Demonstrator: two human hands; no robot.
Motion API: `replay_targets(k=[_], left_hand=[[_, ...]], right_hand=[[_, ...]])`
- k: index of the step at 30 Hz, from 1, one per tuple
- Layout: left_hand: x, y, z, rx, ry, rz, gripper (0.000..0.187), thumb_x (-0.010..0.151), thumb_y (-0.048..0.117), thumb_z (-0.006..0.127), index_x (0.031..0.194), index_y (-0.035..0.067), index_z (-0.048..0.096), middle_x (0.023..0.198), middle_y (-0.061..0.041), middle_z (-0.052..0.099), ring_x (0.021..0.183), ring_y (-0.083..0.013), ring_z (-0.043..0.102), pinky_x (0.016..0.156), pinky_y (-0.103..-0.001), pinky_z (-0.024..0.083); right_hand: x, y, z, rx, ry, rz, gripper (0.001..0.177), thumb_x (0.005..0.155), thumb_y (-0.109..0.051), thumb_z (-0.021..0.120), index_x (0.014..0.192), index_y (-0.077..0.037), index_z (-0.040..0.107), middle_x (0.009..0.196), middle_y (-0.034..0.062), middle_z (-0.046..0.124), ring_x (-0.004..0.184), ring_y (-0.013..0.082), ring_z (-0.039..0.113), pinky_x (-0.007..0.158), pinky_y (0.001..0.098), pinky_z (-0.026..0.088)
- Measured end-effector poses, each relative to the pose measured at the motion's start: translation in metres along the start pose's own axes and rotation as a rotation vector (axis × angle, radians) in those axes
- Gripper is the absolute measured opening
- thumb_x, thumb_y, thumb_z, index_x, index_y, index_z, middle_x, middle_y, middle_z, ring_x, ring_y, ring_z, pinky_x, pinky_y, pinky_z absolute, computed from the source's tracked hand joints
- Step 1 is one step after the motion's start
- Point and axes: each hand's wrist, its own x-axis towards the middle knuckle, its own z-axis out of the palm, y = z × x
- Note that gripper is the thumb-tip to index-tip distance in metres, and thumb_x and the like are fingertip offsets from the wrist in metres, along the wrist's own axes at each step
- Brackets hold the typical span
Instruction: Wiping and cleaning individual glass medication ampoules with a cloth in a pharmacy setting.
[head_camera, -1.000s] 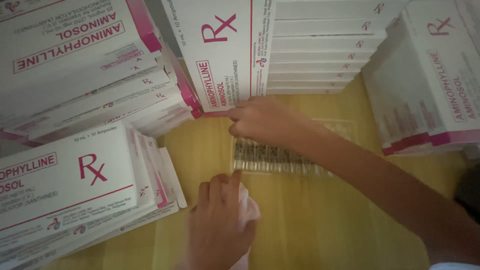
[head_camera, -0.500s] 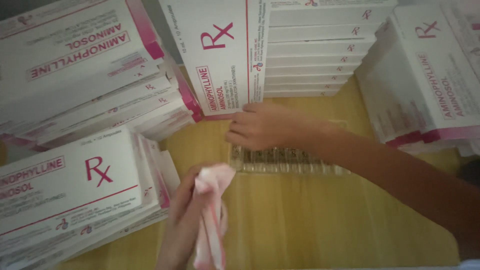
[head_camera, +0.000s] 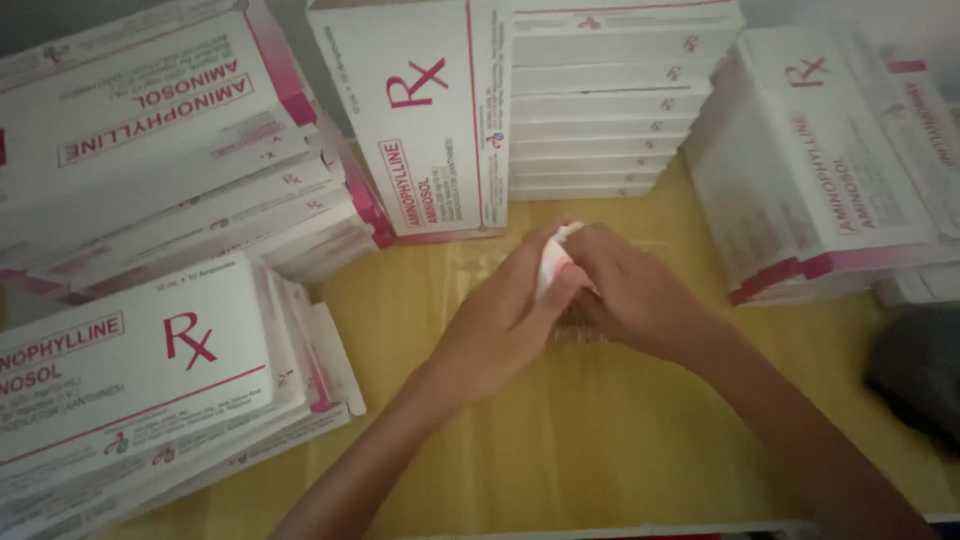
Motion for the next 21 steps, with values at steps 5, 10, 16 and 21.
replay_targets(k=[5, 10, 16, 21], left_hand=[[0.011, -0.043, 0.016, -0.696, -0.261, -0.380, 0.068, 0.108, 0.048, 0.037, 0.164, 0.009, 0.032, 0.146, -0.010, 0.058, 0.131, -0.0233, 0.053, 0.114, -0.035, 0.040], [0.001, -0.063, 0.001, -0.642, -0.235, -0.304, 0.073, 0.102, 0.035, 0.057, 0.161, 0.004, 0.030, 0.144, -0.009, 0.055, 0.130, -0.0189, 0.053, 0.108, -0.032, 0.044], [0.000, -0.057, 0.000, -0.346, -0.119, -0.337, 0.081, 0.091, 0.026, 0.071, 0.158, 0.005, 0.031, 0.127, -0.012, 0.063, 0.101, -0.0140, 0.065, 0.084, -0.028, 0.056], [-0.011, -0.057, 0.006, -0.328, -0.060, -0.332, 0.070, 0.093, 0.024, 0.069, 0.155, 0.004, 0.044, 0.109, -0.009, 0.069, 0.082, -0.0111, 0.062, 0.068, -0.026, 0.053]], right_hand=[[-0.017, 0.016, 0.006, 0.434, 0.004, 0.295, 0.023, 0.101, -0.006, 0.059, 0.123, -0.005, 0.054, 0.114, 0.0121, 0.060, 0.103, 0.0245, 0.062, 0.092, 0.0358, 0.050], [-0.021, 0.015, 0.021, 0.429, -0.014, 0.496, 0.019, 0.099, -0.010, 0.062, 0.117, -0.008, 0.057, 0.107, 0.0062, 0.064, 0.090, 0.0197, 0.060, 0.080, 0.0328, 0.049], [-0.033, 0.011, 0.033, 0.472, 0.053, 0.368, 0.022, 0.095, 0.000, 0.061, 0.115, -0.006, 0.052, 0.110, 0.0093, 0.060, 0.102, 0.0226, 0.063, 0.089, 0.0348, 0.052], [-0.046, 0.013, 0.034, 0.386, 0.088, 0.371, 0.024, 0.094, -0.005, 0.069, 0.113, -0.007, 0.054, 0.113, 0.0099, 0.065, 0.100, 0.0251, 0.068, 0.084, 0.0359, 0.056]])
